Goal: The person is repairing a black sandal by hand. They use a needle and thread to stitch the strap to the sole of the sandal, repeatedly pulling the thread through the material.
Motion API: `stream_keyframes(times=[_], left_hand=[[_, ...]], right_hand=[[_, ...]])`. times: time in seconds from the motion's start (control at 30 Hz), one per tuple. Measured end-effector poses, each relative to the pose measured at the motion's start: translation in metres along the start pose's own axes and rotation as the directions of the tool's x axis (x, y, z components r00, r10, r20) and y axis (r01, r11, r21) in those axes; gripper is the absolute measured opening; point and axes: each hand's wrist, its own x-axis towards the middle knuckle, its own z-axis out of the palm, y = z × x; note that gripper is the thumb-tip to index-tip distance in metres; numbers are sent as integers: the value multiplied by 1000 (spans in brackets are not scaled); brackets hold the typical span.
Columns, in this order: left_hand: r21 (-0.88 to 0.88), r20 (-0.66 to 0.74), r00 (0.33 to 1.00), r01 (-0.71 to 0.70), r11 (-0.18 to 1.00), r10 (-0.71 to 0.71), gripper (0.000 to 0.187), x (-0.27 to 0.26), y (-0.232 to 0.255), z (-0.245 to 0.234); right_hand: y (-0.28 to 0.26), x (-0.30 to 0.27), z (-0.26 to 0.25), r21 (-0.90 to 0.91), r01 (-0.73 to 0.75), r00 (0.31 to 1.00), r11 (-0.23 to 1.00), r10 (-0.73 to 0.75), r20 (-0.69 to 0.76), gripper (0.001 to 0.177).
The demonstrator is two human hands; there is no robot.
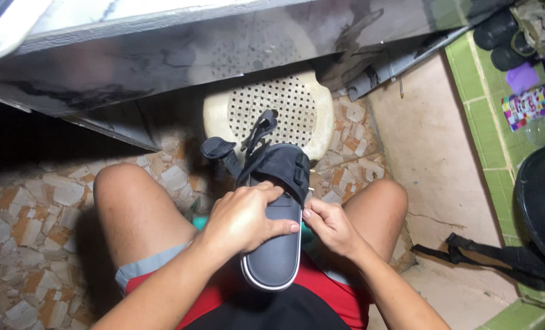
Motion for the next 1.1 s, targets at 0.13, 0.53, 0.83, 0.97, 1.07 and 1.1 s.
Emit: stream_keyframes(times=[0.13,0.53,0.83,0.97,1.07,1.1], left_hand=[[-36,31,999,33,999,-32,70,1,-8,10],[51,-218,974,-57,997,67,38,1,-49,20],[-152,-51,986,147,977,-157,27,7,-47,22],[-69,-35,962,270,960,-273,31,6,-38,23],[-21,-125,985,122,992,-123,30,3,-45,24],[-13,-151,986,62,998,-63,28,4,-49,26]], right_hand=[[-12,5,1,-126,33,999,991,-33,4,19],[-61,38,-11,-370,-23,998,929,46,53,30],[-45,41,-10,-302,-7,995,953,38,98,29],[-38,39,-18,-223,2,983,975,39,181,29],[-36,39,-20,-193,-161,961,968,198,192,31],[-35,39,-20,-178,-221,948,959,254,190,32]])
